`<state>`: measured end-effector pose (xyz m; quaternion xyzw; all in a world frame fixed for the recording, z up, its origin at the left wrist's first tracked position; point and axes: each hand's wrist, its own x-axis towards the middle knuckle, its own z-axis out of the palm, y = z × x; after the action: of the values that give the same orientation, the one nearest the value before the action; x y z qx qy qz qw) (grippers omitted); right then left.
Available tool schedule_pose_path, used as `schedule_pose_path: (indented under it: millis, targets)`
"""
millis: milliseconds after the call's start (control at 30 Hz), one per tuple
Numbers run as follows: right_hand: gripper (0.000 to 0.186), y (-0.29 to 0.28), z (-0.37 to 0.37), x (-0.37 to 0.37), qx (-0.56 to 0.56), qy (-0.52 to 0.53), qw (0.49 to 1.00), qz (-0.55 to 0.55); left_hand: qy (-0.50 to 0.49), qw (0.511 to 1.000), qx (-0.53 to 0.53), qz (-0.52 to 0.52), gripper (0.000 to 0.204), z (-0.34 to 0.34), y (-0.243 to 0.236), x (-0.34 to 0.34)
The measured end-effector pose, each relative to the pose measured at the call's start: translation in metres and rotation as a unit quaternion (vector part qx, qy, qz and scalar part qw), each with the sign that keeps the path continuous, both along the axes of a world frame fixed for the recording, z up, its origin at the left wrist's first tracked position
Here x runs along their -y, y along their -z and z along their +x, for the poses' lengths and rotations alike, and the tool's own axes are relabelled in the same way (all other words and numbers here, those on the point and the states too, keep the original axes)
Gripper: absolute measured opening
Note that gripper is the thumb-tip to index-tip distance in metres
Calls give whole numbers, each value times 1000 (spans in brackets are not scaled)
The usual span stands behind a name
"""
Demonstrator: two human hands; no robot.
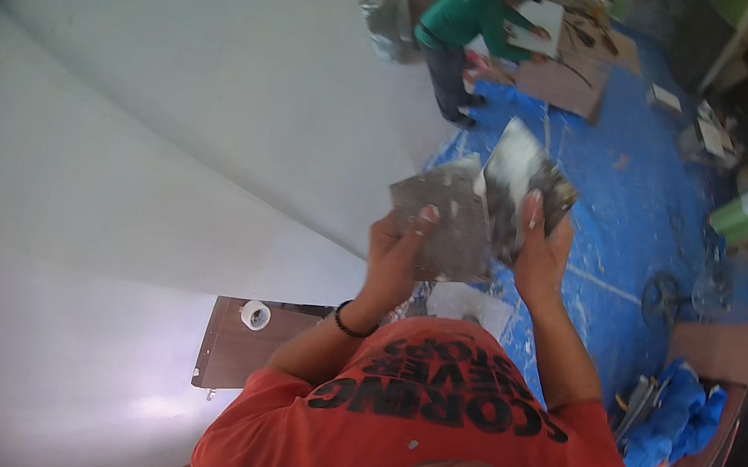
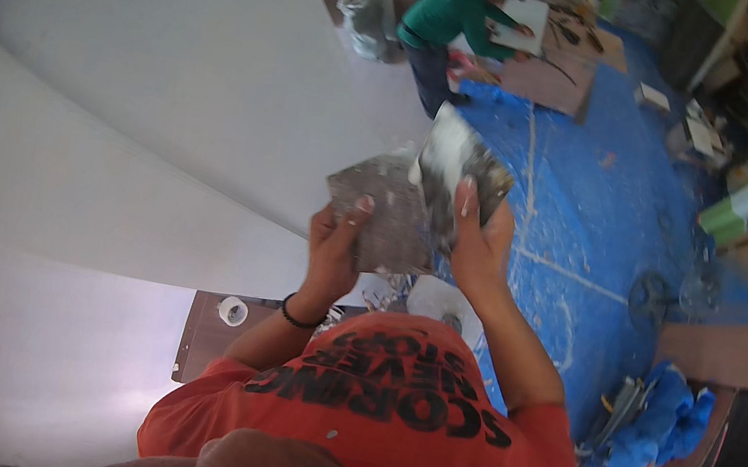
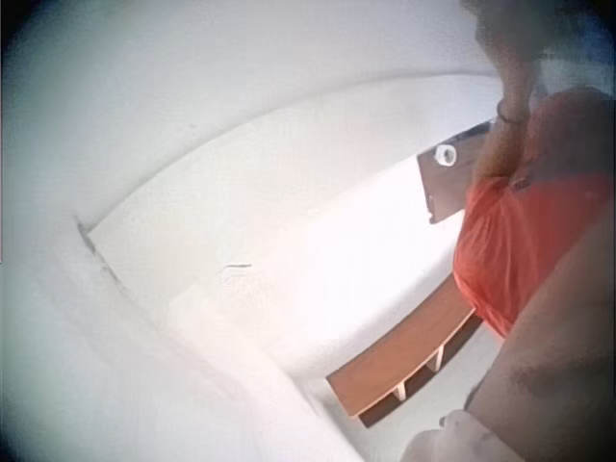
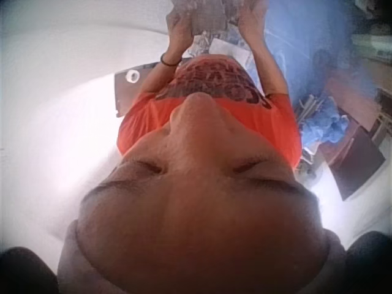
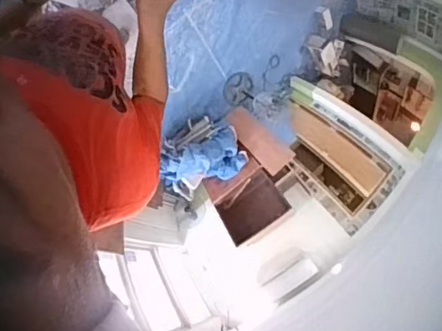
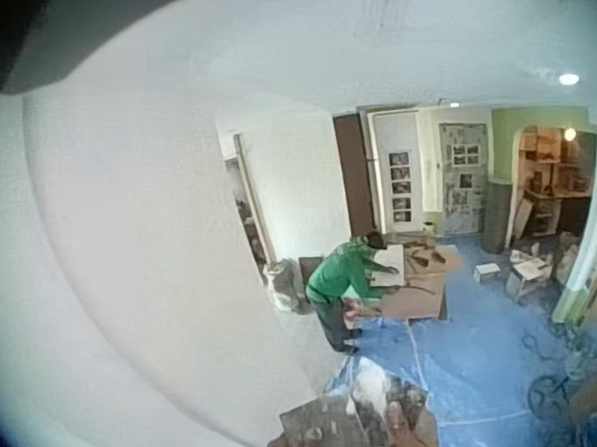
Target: The person uses a utility knife to scrape a vertical seam on a wall, then applies plaster with a trowel and smooths it with a putty knife. The person repeatedly scoops plaster and applies it to the same area while another person works in the background.
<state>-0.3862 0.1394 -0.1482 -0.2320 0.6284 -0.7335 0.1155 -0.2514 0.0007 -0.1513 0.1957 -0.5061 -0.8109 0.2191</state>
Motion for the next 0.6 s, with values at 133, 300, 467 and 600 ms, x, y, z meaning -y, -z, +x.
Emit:
schedule_pose_path:
  millis: [133, 300, 467, 600]
  targets:
    - [49, 2, 7, -31, 5, -36, 993, 113, -157, 975, -154, -40, 34, -30, -13, 17]
    - [66, 24, -18, -50, 65, 96, 993, -6, -510, 719, -386, -272, 28, -52, -172, 114]
    - [85, 20, -27, -66, 113, 89, 989, 41, -602, 427, -615, -279, 25, -68, -381, 176]
    - [86, 6, -19, -59, 95, 95, 989, 58, -756, 356, -428, -344, 29, -58, -455, 256]
